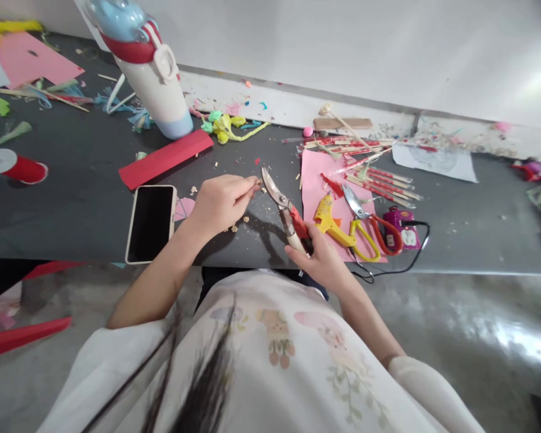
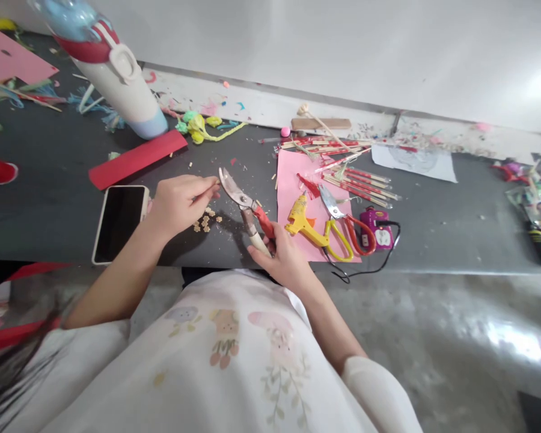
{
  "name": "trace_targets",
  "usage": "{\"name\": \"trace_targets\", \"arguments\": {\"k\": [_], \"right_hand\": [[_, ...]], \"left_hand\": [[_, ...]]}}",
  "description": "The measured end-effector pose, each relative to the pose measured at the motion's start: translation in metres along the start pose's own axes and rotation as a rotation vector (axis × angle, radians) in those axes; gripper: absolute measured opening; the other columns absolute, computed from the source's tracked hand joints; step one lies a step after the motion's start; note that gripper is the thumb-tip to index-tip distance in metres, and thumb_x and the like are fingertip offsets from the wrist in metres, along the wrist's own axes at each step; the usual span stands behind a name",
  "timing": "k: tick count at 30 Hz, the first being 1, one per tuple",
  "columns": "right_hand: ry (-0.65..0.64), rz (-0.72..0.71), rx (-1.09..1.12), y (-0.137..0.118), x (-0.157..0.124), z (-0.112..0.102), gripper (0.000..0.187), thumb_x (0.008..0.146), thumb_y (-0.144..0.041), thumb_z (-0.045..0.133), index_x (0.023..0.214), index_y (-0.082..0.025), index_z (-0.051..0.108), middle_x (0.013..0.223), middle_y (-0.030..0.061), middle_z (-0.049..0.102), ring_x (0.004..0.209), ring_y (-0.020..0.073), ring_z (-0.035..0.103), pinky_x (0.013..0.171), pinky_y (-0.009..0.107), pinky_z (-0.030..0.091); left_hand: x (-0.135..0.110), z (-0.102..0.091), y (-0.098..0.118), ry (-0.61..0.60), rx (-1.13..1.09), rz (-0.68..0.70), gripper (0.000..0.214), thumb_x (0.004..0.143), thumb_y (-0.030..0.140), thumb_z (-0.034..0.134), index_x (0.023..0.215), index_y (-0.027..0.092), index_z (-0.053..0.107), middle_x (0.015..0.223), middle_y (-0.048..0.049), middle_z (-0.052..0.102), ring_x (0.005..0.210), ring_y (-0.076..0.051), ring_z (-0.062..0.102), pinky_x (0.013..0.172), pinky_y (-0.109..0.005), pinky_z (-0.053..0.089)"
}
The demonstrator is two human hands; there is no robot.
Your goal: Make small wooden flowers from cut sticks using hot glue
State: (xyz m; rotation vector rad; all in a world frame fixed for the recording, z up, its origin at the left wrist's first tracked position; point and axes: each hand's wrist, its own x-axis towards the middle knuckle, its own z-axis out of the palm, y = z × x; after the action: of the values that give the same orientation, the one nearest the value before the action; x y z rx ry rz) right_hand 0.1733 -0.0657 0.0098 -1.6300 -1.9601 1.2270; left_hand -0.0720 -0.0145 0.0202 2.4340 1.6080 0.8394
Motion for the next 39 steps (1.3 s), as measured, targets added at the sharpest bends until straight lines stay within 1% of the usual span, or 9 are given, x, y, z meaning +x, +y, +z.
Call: {"name": "trace_targets", "arguments": {"k": [5, 9, 16, 20, 24, 29, 32, 36, 39], "right_hand": [[0.001, -0.019, -0.084, 0.002, -0.001, -0.005, 0.042, 0.083, -0.047, 0.062, 0.112, -0.020, 0.051, 0.091, 0.0049, 0.058, 0.077, 0.0194, 0.050, 0.068, 0.032, 0.041], [-0.058, 0.030, -0.046, 0.009, -0.003, -0.004, 0.047, 0.083, -0.051, 0.061, 0.118, -0.021, 0.049, 0.093, 0.0047, 0.058, 0.076, 0.0194, 0.051, 0.068, 0.033, 0.041], [-0.155, 0.041, 0.118, 0.025, -0.004, 0.002, 0.052, 0.083, -0.053, 0.063, 0.123, -0.021, 0.050, 0.089, 0.0018, 0.057, 0.074, 0.0171, 0.050, 0.067, 0.031, 0.041], [-0.279, 0.082, 0.364, 0.026, -0.004, 0.006, 0.055, 0.083, -0.054, 0.063, 0.126, -0.023, 0.048, 0.081, -0.0013, 0.053, 0.065, 0.0137, 0.047, 0.056, 0.027, 0.037], [-0.358, 0.091, 0.553, 0.019, -0.004, 0.004, 0.058, 0.080, -0.056, 0.066, 0.123, -0.020, 0.050, 0.084, 0.0001, 0.053, 0.068, 0.0133, 0.048, 0.056, 0.026, 0.037], [-0.482, 0.029, 0.703, 0.012, -0.004, 0.000, 0.056, 0.078, -0.063, 0.063, 0.112, -0.019, 0.052, 0.084, 0.0013, 0.053, 0.068, 0.0133, 0.048, 0.060, 0.028, 0.038], [-0.494, 0.007, 0.707, 0.012, -0.004, -0.001, 0.052, 0.080, -0.063, 0.062, 0.108, -0.020, 0.052, 0.083, 0.0016, 0.053, 0.069, 0.0140, 0.048, 0.062, 0.029, 0.039], [-0.482, 0.000, 0.656, 0.011, -0.003, -0.003, 0.052, 0.081, -0.062, 0.061, 0.111, -0.021, 0.052, 0.084, 0.0017, 0.052, 0.070, 0.0143, 0.047, 0.060, 0.028, 0.037], [-0.483, 0.006, 0.632, 0.011, -0.003, -0.004, 0.050, 0.082, -0.059, 0.062, 0.112, -0.021, 0.051, 0.086, 0.0018, 0.051, 0.070, 0.0138, 0.047, 0.060, 0.028, 0.036]], "left_hand": [[-0.002, 0.007, -0.002, -0.019, -0.131, -0.054, 0.031, 0.097, 0.028, 0.044, 0.084, 0.018, 0.069, 0.074, -0.0031, 0.072, 0.072, -0.013, 0.067, 0.068, -0.023, 0.046], [0.000, 0.001, -0.003, -0.109, -0.159, -0.029, 0.033, 0.096, 0.029, 0.044, 0.075, 0.018, 0.067, 0.069, -0.0013, 0.070, 0.068, -0.012, 0.064, 0.065, -0.023, 0.043], [0.012, -0.023, -0.003, -0.300, -0.232, -0.006, 0.034, 0.092, 0.029, 0.049, 0.063, 0.016, 0.062, 0.060, 0.0023, 0.066, 0.054, -0.008, 0.056, 0.057, -0.022, 0.036], [0.021, -0.035, 0.000, -0.388, -0.239, -0.044, 0.036, 0.090, 0.028, 0.050, 0.057, 0.017, 0.061, 0.056, 0.0031, 0.066, 0.050, -0.008, 0.053, 0.054, -0.022, 0.033], [0.028, -0.043, 0.005, -0.423, -0.242, -0.093, 0.040, 0.089, 0.032, 0.049, 0.054, 0.018, 0.062, 0.053, 0.0026, 0.065, 0.048, -0.008, 0.052, 0.055, -0.022, 0.034], [0.033, -0.048, 0.011, -0.448, -0.254, -0.085, 0.043, 0.090, 0.035, 0.045, 0.054, 0.018, 0.062, 0.049, 0.0007, 0.063, 0.046, -0.009, 0.052, 0.055, -0.023, 0.035], [0.035, -0.050, 0.013, -0.453, -0.263, -0.106, 0.043, 0.089, 0.034, 0.046, 0.053, 0.018, 0.062, 0.046, 0.0013, 0.060, 0.045, -0.009, 0.051, 0.055, -0.023, 0.035], [0.035, -0.051, 0.015, -0.457, -0.277, -0.167, 0.041, 0.087, 0.033, 0.048, 0.052, 0.017, 0.062, 0.046, 0.0014, 0.058, 0.046, -0.009, 0.050, 0.058, -0.024, 0.035], [0.034, -0.050, 0.014, -0.461, -0.280, -0.147, 0.043, 0.088, 0.034, 0.046, 0.053, 0.017, 0.063, 0.047, 0.0009, 0.058, 0.048, -0.009, 0.050, 0.060, -0.024, 0.035]]}}
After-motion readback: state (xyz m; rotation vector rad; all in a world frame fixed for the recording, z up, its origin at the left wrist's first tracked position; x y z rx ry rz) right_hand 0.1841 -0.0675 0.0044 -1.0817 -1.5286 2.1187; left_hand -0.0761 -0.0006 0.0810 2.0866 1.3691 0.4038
